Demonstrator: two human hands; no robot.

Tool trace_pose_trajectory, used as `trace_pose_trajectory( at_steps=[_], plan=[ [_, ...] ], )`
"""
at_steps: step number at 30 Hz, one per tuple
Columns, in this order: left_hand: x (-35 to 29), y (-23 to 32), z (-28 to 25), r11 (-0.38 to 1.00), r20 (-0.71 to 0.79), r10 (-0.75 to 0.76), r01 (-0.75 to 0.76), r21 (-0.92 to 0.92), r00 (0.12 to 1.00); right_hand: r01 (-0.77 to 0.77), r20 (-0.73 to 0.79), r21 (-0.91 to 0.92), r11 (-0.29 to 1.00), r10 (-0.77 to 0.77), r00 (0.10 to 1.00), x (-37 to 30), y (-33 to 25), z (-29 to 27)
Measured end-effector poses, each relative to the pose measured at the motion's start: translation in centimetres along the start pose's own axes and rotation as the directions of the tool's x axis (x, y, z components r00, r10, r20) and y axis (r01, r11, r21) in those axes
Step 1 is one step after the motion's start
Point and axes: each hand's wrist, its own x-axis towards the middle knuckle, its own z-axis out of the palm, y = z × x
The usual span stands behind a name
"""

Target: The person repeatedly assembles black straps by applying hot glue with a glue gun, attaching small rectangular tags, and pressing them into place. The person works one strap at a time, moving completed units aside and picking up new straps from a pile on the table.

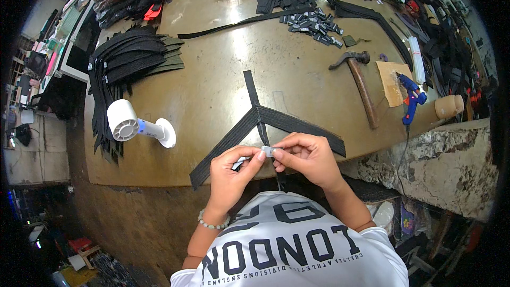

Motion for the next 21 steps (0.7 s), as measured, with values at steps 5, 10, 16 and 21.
trace_pose_trajectory(
  at_steps=[5, 10, 16, 21],
  plan=[
    [0.3, 0.0, 0.0, 0.999, -0.014, 0.017, -0.016, 0.030, 1.000, -0.066, -0.020, -0.002, 0.998, 0.066, 0.998, 0.2, -0.1, 0.1],
    [0.5, 0.0, -0.3, 0.996, -0.021, 0.012, -0.010, 0.091, 1.000, -0.081, -0.043, -0.011, 0.997, 0.081, 0.996, 0.6, 0.2, 0.2],
    [1.5, 0.4, -0.4, 0.972, -0.035, 0.000, 0.009, 0.236, 0.999, -0.083, -0.129, -0.204, 0.975, 0.058, 0.990, 1.2, -0.3, 0.6],
    [5.0, -0.2, 0.3, 0.902, -0.027, 0.175, -0.149, 0.406, 0.984, 0.003, -0.125, -0.710, 0.704, -0.131, 0.984, 4.4, -1.9, -0.6]
  ],
)
